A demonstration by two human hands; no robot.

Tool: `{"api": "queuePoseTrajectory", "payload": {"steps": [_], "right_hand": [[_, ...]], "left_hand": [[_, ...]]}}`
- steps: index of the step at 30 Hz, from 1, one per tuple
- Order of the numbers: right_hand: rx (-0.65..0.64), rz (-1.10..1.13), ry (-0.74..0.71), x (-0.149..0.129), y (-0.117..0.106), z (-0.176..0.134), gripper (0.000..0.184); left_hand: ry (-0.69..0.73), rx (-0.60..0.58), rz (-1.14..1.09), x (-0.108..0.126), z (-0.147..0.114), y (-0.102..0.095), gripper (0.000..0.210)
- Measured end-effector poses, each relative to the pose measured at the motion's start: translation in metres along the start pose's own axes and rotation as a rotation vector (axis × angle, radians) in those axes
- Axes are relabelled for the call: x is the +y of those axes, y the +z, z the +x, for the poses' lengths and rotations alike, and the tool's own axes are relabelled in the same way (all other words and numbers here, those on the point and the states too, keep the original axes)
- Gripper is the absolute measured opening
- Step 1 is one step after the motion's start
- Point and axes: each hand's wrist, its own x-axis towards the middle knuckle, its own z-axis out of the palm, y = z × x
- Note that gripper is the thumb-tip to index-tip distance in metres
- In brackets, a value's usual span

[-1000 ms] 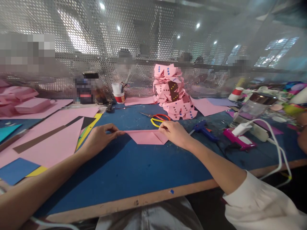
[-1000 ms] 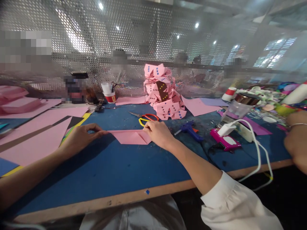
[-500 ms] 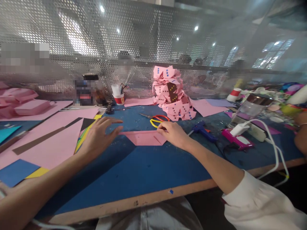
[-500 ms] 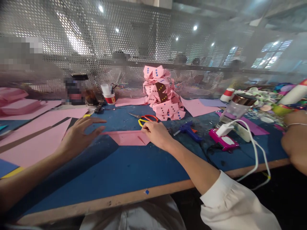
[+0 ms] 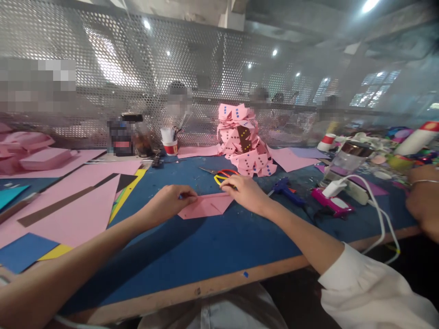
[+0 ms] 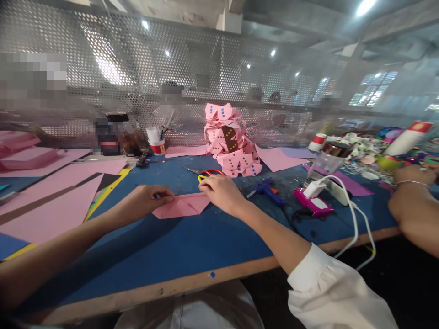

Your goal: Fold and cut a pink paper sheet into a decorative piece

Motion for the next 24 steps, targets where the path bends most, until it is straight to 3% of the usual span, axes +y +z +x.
{"api": "queuePoseTrajectory", "payload": {"steps": [4, 6, 10, 17, 24], "right_hand": [[0.188, -0.019, 0.068, 0.016, -0.016, 0.012, 0.022], [0.220, 0.002, 0.160, 0.025, -0.022, 0.018, 0.023], [0.116, -0.079, 0.295, 0.044, -0.018, 0.028, 0.024], [-0.047, -0.240, 0.219, 0.051, 0.014, 0.036, 0.023], [-0.161, -0.407, 0.245, 0.047, 0.031, 0.049, 0.028]], "left_hand": [[-0.005, -0.010, -0.050, -0.018, -0.003, -0.006, 0.033], [-0.004, -0.018, -0.094, -0.025, -0.003, -0.010, 0.034], [0.011, 0.002, -0.190, -0.027, 0.000, -0.017, 0.037], [0.041, 0.142, -0.358, -0.019, 0.000, -0.023, 0.046], [0.012, 0.172, -0.472, -0.019, 0.001, -0.019, 0.042]]}}
